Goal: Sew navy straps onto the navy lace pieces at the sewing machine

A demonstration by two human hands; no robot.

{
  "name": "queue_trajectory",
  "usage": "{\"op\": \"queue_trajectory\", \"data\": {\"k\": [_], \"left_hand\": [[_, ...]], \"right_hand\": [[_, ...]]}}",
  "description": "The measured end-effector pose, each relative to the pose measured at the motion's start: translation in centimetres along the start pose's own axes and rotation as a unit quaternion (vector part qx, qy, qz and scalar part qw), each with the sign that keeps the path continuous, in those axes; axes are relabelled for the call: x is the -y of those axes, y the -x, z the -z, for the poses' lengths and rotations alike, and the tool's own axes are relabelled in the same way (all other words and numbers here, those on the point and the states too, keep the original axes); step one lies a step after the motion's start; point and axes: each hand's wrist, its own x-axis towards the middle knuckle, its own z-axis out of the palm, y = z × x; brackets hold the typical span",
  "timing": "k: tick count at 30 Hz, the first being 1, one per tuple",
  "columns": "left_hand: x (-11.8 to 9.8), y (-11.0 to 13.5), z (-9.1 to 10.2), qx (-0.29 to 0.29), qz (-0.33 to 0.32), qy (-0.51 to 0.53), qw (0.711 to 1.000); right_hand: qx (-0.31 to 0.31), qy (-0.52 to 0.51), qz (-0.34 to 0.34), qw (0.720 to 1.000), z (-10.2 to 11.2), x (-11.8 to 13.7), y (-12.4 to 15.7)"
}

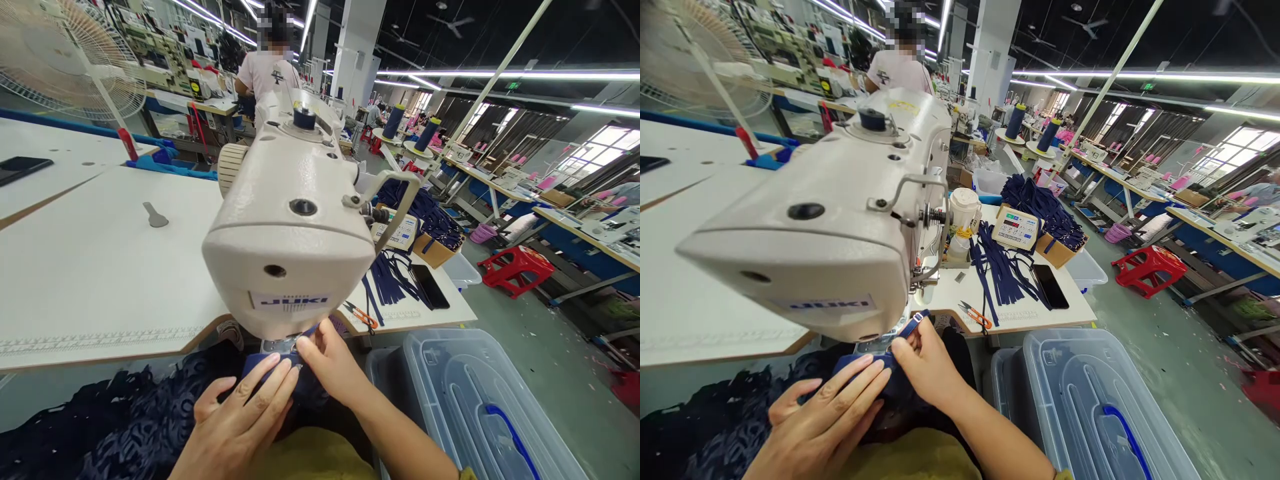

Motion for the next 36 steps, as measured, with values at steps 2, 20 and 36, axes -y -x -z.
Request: {"op": "queue_trajectory", "data": {"k": [2, 20, 36], "left_hand": [[0.1, 0.0, -0.1, 0.005, -0.001, 0.004, 1.000], [0.4, 0.4, -0.6, 0.044, -0.010, 0.005, 0.999], [-0.5, -1.2, 0.3, 0.106, 0.248, 0.173, 0.947]], "right_hand": [[-0.010, 0.006, 0.013, 1.000, 0.3, -0.2, -0.4], [0.036, 0.128, 0.009, 0.991, 2.2, 2.0, -1.2], [0.082, 0.126, 0.101, 0.983, 2.2, 2.1, 1.6]]}}
